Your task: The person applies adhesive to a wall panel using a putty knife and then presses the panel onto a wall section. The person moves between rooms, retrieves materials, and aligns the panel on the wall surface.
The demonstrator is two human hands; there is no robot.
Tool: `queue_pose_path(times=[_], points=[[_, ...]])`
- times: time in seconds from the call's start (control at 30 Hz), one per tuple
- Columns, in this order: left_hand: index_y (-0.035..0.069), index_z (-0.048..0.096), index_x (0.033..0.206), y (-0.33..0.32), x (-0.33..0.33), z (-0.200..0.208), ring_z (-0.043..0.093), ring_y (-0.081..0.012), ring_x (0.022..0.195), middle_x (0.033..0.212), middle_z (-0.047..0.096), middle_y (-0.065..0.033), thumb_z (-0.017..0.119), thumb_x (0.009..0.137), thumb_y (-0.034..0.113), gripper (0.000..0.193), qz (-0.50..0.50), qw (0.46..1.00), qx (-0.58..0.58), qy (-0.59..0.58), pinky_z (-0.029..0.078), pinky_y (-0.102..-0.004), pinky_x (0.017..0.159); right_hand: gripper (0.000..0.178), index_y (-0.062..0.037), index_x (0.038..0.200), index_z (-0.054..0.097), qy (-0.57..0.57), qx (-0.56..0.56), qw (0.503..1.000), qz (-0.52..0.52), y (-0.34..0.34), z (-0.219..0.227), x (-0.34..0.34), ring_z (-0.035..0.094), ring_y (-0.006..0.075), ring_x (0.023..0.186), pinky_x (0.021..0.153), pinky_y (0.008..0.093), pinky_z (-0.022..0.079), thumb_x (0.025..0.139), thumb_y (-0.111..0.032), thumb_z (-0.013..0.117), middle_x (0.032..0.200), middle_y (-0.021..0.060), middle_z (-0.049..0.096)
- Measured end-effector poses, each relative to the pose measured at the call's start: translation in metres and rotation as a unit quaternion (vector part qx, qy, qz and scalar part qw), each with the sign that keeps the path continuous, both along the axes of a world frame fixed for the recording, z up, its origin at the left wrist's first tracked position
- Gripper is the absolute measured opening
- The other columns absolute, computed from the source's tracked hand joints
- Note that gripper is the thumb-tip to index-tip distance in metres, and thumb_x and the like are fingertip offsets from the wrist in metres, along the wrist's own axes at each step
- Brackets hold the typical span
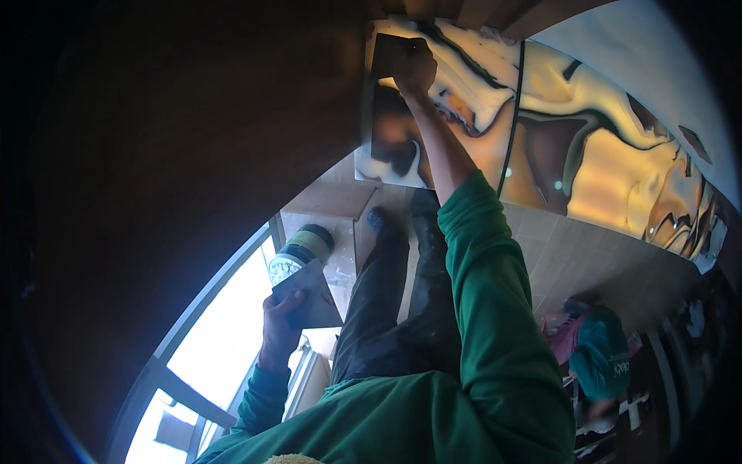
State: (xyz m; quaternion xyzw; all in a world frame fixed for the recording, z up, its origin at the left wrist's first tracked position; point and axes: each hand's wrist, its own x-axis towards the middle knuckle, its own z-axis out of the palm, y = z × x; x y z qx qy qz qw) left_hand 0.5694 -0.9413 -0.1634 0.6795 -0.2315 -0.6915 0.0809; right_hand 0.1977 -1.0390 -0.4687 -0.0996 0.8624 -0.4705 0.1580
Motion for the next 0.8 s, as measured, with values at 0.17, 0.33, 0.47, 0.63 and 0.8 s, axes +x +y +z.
queue_pose_path(times=[0.17, 0.33, 0.47, 0.63, 0.8], points=[[-0.007, 0.063, 0.105, 0.006, 0.021, 0.001, 0.069, -0.0241, 0.082, 0.094, 0.069, -0.0144, 0.071, 0.082, 0.008, 0.028, 0.028, 0.998, 0.013, -0.062, 0.056, -0.0357, 0.082, 0.034, -0.0076, 0.099, 0.068, 0.014, 0.043, 0.999, 0.021, -0.022, -0.026, -0.021, 0.067, 0.0386, 0.092, 0.082, 0.0453, 0.053, 0.081, -0.037, 0.066, 0.095, 0.0200, 0.070], [-0.006, 0.063, 0.104, 0.005, 0.018, 0.005, 0.068, -0.0234, 0.085, 0.094, 0.069, -0.0136, 0.072, 0.082, 0.010, 0.029, 0.016, 0.997, 0.037, -0.067, 0.054, -0.0348, 0.084, 0.033, -0.0088, 0.098, 0.068, 0.052, 0.038, 0.997, 0.038, -0.030, -0.038, -0.028, 0.067, 0.0388, 0.092, 0.081, 0.0473, 0.054, 0.080, -0.036, 0.063, 0.096, 0.0201, 0.070], [-0.004, 0.064, 0.103, 0.005, 0.021, 0.001, 0.067, -0.0223, 0.086, 0.094, 0.068, -0.0121, 0.072, 0.082, 0.011, 0.028, 0.011, 0.997, 0.030, -0.072, 0.053, -0.0341, 0.084, 0.033, -0.0097, 0.101, 0.067, 0.055, 0.017, 0.998, 0.040, -0.034, -0.042, -0.027, 0.067, 0.0393, 0.093, 0.081, 0.0480, 0.054, 0.080, -0.035, 0.062, 0.096, 0.0200, 0.070], [-0.004, 0.064, 0.103, 0.005, 0.021, -0.001, 0.068, -0.0217, 0.085, 0.093, 0.069, -0.0117, 0.072, 0.081, 0.011, 0.027, 0.009, 0.997, 0.022, -0.072, 0.053, -0.0332, 0.082, 0.035, -0.0102, 0.103, 0.066, 0.055, 0.040, 0.997, 0.040, -0.036, -0.044, -0.029, 0.068, 0.0378, 0.093, 0.082, 0.0466, 0.054, 0.079, -0.036, 0.063, 0.097, 0.0190, 0.070], [-0.005, 0.064, 0.102, 0.007, 0.016, 0.000, 0.068, -0.0213, 0.083, 0.091, 0.069, -0.0117, 0.071, 0.081, 0.010, 0.026, 0.018, 0.998, 0.018, -0.065, 0.053, -0.0322, 0.080, 0.040, -0.0107, 0.102, 0.067, 0.056, 0.049, 0.996, 0.054, -0.039, -0.046, -0.034, 0.068, 0.0363, 0.094, 0.083, 0.0458, 0.054, 0.078, -0.042, 0.063, 0.098, 0.0172, 0.071]])
